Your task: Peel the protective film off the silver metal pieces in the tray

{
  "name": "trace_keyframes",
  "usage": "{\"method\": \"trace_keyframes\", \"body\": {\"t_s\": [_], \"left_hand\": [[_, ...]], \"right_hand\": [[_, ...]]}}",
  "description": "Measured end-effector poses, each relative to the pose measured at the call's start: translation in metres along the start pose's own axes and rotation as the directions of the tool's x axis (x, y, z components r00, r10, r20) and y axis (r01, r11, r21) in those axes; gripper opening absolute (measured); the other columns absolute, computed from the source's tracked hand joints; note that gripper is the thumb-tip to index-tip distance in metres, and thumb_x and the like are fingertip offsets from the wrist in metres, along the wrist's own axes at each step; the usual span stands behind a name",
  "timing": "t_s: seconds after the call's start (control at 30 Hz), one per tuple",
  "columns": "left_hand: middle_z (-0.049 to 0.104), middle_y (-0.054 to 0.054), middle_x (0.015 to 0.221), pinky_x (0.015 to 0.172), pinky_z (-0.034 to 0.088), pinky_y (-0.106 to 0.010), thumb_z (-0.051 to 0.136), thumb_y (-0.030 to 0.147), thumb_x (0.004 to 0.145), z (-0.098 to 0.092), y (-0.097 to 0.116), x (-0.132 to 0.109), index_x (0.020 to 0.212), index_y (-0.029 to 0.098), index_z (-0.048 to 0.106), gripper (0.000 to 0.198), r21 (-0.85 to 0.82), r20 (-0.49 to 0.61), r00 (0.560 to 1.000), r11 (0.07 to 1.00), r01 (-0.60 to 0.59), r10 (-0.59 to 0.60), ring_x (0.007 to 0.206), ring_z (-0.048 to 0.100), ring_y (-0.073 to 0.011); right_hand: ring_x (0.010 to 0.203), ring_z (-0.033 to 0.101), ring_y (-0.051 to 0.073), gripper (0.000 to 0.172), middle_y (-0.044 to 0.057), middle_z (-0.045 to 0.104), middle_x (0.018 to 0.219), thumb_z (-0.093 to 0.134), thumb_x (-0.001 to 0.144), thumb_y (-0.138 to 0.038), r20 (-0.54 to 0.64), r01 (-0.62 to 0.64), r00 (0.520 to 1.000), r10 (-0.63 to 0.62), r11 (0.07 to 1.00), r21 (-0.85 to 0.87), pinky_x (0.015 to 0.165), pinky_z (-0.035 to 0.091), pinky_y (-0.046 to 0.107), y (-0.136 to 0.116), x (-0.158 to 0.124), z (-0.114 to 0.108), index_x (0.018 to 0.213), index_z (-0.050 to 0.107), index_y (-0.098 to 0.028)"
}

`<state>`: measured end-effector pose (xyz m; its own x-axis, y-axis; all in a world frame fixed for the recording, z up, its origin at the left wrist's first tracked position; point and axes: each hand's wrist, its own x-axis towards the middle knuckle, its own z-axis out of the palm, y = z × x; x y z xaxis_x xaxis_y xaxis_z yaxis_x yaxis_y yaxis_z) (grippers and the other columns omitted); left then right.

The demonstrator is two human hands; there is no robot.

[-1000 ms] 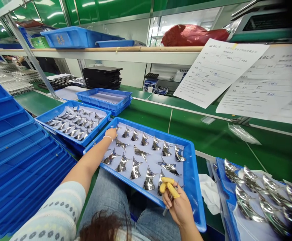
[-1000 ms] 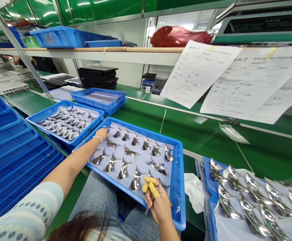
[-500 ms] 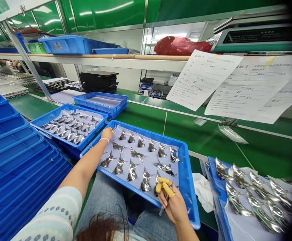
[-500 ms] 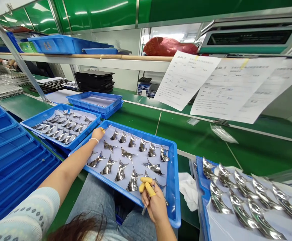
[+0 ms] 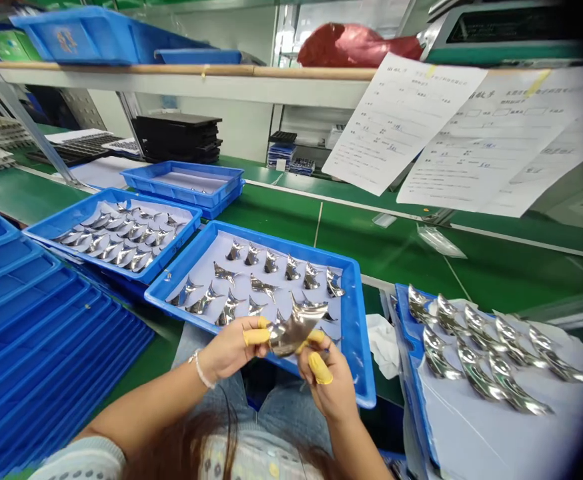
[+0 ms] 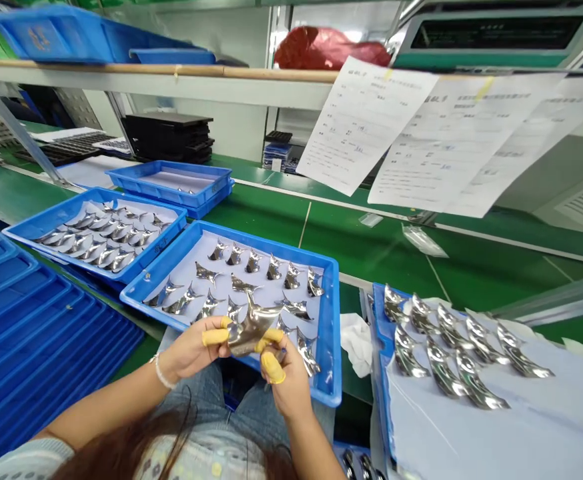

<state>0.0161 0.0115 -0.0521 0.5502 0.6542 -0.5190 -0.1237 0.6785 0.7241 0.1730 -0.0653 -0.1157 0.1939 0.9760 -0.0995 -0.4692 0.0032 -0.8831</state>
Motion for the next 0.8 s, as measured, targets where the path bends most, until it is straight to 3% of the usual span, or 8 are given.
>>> {"method": "trace_keyframes", "body": {"t_s": [0.07, 0.13, 0.23, 0.3, 0.37, 0.47, 0.6, 0.8], "left_hand": [[0.055, 0.0, 0.063, 0.054, 0.037, -0.018, 0.083, 0.039, 0.057, 0.006, -0.009, -0.008, 0.069, 0.011, 0.063, 0.037, 0.007, 0.038, 0.999, 0.999, 0.032, -0.032, 0.053, 0.046, -0.0058], [0.059, -0.002, 0.068, 0.06, 0.041, -0.021, 0.08, 0.038, 0.061, 0.008, -0.011, -0.011, 0.074, 0.012, 0.066, 0.033, 0.136, 0.052, 0.999, 0.991, -0.005, -0.002, 0.059, 0.05, -0.0085], [0.067, -0.006, 0.092, 0.079, 0.045, -0.028, 0.073, 0.034, 0.072, 0.009, -0.004, -0.016, 0.097, 0.017, 0.07, 0.03, 0.505, 0.062, 0.973, 0.834, -0.224, 0.224, 0.082, 0.058, -0.0159], [0.066, -0.007, 0.105, 0.088, 0.043, -0.032, 0.069, 0.036, 0.078, 0.011, 0.004, -0.02, 0.11, 0.02, 0.067, 0.035, 0.682, 0.155, 0.903, 0.618, -0.391, 0.4, 0.095, 0.057, -0.0194], [0.067, -0.008, 0.106, 0.089, 0.042, -0.033, 0.063, 0.043, 0.083, 0.015, 0.009, -0.024, 0.109, 0.019, 0.067, 0.036, 0.738, 0.286, 0.82, 0.432, -0.519, 0.496, 0.097, 0.057, -0.0204], [0.069, -0.007, 0.094, 0.083, 0.042, -0.032, 0.054, 0.052, 0.087, 0.02, 0.011, -0.025, 0.097, 0.018, 0.069, 0.038, 0.743, 0.395, 0.725, 0.267, -0.613, 0.565, 0.087, 0.057, -0.0183], [0.069, -0.005, 0.083, 0.077, 0.039, -0.03, 0.049, 0.052, 0.089, 0.023, 0.009, -0.023, 0.084, 0.019, 0.07, 0.04, 0.74, 0.426, 0.676, 0.198, -0.643, 0.601, 0.079, 0.056, -0.016], [0.07, -0.004, 0.083, 0.079, 0.038, -0.03, 0.051, 0.045, 0.09, 0.025, 0.013, -0.025, 0.086, 0.019, 0.071, 0.033, 0.719, 0.456, 0.641, 0.17, -0.674, 0.618, 0.08, 0.056, -0.0149]], "right_hand": [[0.045, 0.033, 0.008, 0.033, -0.004, 0.046, 0.054, 0.071, 0.076, -0.048, -0.027, 0.065, 0.997, -0.07, 0.986, -0.151, 0.044, 0.03, 0.021, -0.012, -0.006, 0.002, 0.089, 0.063, -0.018], [0.05, 0.039, 0.01, 0.023, -0.001, 0.051, 0.06, 0.07, 0.079, -0.039, -0.017, 0.129, 0.989, -0.145, 0.924, -0.36, 0.047, 0.033, 0.022, -0.027, -0.012, 0.002, 0.078, 0.064, -0.017], [0.054, 0.042, 0.011, 0.018, -0.001, 0.052, 0.061, 0.067, 0.082, -0.028, 0.043, 0.266, 0.951, -0.306, 0.742, -0.615, 0.05, 0.035, 0.023, -0.047, -0.018, 0.005, 0.069, 0.062, -0.017], [0.053, 0.043, 0.011, 0.01, -0.002, 0.052, 0.06, 0.064, 0.084, -0.022, 0.118, 0.365, 0.906, -0.407, 0.607, -0.706, 0.049, 0.035, 0.022, -0.057, -0.02, 0.009, 0.074, 0.063, -0.019], [0.053, 0.045, 0.011, 0.004, -0.002, 0.054, 0.062, 0.061, 0.085, -0.017, 0.217, 0.466, 0.85, -0.48, 0.493, -0.735, 0.05, 0.037, 0.022, -0.064, -0.022, 0.013, 0.085, 0.065, -0.019], [0.052, 0.047, 0.011, 0.005, -0.001, 0.054, 0.062, 0.059, 0.087, -0.015, 0.318, 0.562, 0.77, -0.552, 0.353, -0.748, 0.05, 0.038, 0.022, -0.066, -0.024, 0.017, 0.088, 0.062, -0.018], [0.052, 0.046, 0.012, 0.006, -0.001, 0.052, 0.059, 0.058, 0.089, -0.018, 0.376, 0.588, 0.717, -0.587, 0.22, -0.778, 0.048, 0.036, 0.023, -0.063, -0.026, 0.017, 0.082, 0.058, -0.017], [0.062, 0.058, 0.015, 0.008, 0.005, 0.063, 0.069, 0.056, 0.091, -0.022, 0.409, 0.608, 0.691, -0.596, 0.173, -0.775, 0.051, 0.042, 0.024, -0.062, -0.026, 0.013, 0.084, 0.057, -0.017]]}}
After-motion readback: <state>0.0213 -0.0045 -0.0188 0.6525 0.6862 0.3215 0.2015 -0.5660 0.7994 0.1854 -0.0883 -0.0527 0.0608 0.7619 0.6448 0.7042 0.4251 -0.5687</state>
